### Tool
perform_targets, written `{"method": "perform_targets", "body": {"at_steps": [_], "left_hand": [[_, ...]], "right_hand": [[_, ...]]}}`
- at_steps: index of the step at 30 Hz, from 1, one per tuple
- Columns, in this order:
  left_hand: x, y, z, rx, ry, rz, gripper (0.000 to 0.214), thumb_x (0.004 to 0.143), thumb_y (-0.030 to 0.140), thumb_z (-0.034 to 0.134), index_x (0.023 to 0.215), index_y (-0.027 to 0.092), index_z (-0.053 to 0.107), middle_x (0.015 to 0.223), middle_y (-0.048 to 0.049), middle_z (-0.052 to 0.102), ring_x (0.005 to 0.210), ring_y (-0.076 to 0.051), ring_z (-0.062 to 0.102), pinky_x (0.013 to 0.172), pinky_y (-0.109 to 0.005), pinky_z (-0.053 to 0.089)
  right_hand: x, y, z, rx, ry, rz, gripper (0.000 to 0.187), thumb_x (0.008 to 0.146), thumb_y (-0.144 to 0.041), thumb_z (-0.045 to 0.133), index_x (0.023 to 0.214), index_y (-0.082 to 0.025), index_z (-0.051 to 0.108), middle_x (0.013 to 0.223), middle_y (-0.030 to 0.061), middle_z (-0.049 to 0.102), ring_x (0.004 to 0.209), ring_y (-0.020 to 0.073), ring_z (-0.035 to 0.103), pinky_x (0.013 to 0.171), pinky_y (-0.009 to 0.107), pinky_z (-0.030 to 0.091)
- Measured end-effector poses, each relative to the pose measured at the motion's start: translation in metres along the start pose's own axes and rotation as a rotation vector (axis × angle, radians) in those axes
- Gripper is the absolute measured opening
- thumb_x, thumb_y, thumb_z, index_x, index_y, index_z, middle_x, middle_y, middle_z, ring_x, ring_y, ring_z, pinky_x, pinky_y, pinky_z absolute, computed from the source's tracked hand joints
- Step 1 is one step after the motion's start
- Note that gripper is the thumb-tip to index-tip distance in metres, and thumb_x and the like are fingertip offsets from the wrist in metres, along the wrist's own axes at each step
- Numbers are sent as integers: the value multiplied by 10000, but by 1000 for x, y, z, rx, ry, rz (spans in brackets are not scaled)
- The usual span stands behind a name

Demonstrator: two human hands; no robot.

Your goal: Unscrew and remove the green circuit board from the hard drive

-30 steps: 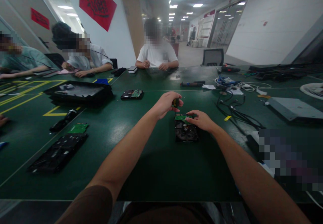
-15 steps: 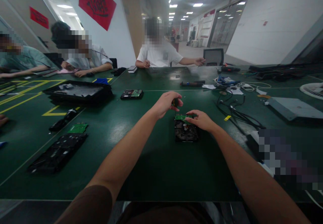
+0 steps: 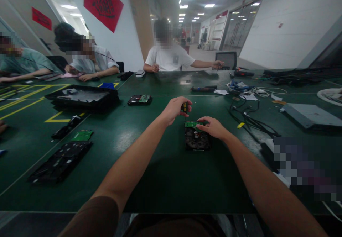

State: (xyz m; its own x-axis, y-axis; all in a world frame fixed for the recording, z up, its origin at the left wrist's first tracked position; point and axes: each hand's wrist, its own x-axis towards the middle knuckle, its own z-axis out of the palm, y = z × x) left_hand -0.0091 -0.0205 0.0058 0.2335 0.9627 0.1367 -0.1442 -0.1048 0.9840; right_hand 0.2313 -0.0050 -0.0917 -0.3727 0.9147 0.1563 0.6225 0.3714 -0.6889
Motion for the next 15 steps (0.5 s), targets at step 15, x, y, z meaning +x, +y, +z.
{"method": "perform_targets", "body": {"at_steps": [15], "left_hand": [[-3,10,4,446,107,137,263,871,371,551,774,177,699,821,-50,652,709,-140,594,504,-201,404]], "right_hand": [[-1,1,0,-18,0,-11,410,873,-474,725,1176,-199,724,1163,87,724,752,156,629,685,301,520]]}}
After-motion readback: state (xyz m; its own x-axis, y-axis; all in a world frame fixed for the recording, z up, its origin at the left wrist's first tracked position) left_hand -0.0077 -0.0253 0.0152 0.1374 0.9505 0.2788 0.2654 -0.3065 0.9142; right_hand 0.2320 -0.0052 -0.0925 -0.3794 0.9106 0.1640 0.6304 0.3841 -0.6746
